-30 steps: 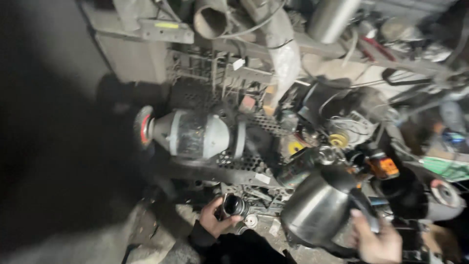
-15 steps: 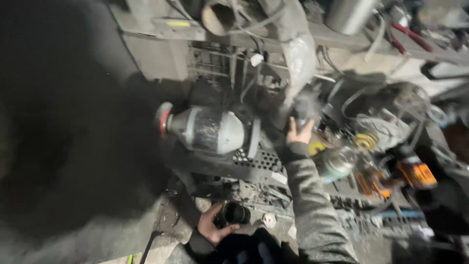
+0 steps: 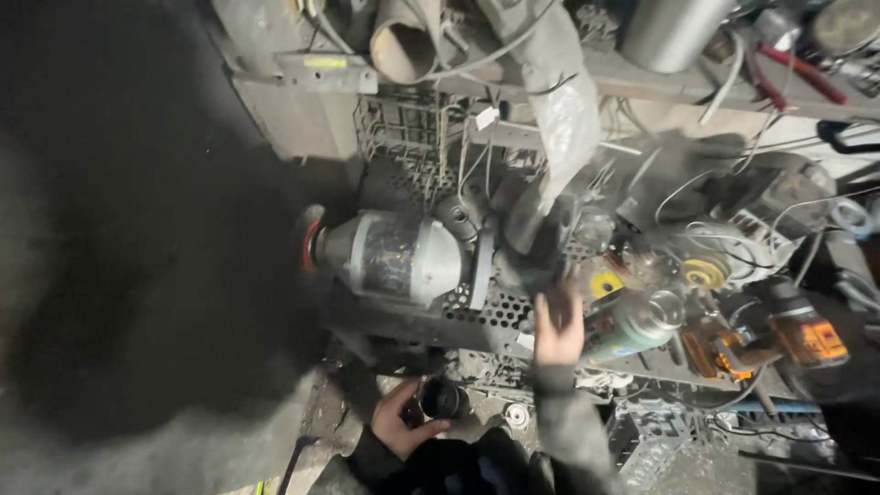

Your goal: The person works on a metal engine component at a cluttered workbench, repositioning it and using a screwdriver on it, then moves to a bench area to handle small parts. Afterwards the person pours hot water from a kettle into a cup and stirs food in the cup with a spoon.

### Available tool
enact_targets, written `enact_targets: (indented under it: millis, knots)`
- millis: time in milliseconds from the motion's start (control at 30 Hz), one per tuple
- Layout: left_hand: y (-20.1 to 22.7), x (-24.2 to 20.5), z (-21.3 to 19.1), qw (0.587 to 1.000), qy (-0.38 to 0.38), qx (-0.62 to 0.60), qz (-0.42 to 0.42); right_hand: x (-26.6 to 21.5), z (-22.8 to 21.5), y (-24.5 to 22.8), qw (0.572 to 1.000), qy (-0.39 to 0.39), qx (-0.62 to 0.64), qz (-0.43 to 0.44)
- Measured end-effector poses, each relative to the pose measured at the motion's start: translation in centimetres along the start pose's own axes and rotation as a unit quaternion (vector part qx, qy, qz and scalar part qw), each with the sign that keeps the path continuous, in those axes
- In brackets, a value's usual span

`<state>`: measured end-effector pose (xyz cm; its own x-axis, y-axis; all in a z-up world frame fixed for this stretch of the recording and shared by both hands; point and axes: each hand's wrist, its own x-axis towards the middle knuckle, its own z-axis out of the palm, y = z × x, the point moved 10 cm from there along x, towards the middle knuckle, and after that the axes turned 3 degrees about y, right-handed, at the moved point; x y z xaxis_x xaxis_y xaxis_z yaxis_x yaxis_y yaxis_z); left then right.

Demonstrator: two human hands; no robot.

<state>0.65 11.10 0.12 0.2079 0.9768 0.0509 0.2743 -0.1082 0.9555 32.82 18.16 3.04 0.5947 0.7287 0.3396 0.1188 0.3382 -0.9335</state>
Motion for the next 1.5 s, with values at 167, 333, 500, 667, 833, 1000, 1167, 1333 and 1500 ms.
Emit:
enact_targets:
  millis: [167,333,500,667,833,1000,1167,1333,1500]
  knots:
    - [4.3,3.0,0.2,0.994,-0.012,-0.004,0.109,-7.2,-10.2,-2.2,0.934,0.177,-0.271,-0.152]
    - [8.5,4.9,2.3,0.990,-0.092,-0.029,0.101,-1.8,-13.0,1.8,0.937,0.248,-0.228,-0.093]
    - [12.5,5.4,3.4,0.989,-0.115,-0.034,0.085,0.4,-13.2,2.5,0.952,0.234,-0.186,-0.068]
    - [21.1,5.7,6.3,0.983,-0.115,0.033,0.140,-3.1,-14.5,-1.7,0.964,0.170,-0.192,-0.076]
    - [34.9,1.1,12.2,0.895,-0.117,-0.032,0.430,-9.6,-18.7,-8.3,0.960,0.172,-0.211,-0.070]
    - [35.2,-3.3,25.5,0.894,-0.333,-0.099,0.282,-15.7,-26.7,-16.2,0.967,0.181,-0.174,-0.031]
    - [37.9,-12.9,35.8,0.865,-0.386,-0.080,0.310,-22.2,-38.2,-21.7,0.917,0.251,-0.300,-0.073]
    - [39.3,-22.5,46.0,0.811,-0.468,-0.133,0.326,-29.5,-49.0,-26.9,0.833,0.350,-0.412,-0.117]
    - [43.8,-33.4,55.9,0.552,-0.699,-0.238,0.387,-35.4,-57.7,-31.3,0.854,0.392,-0.334,-0.077]
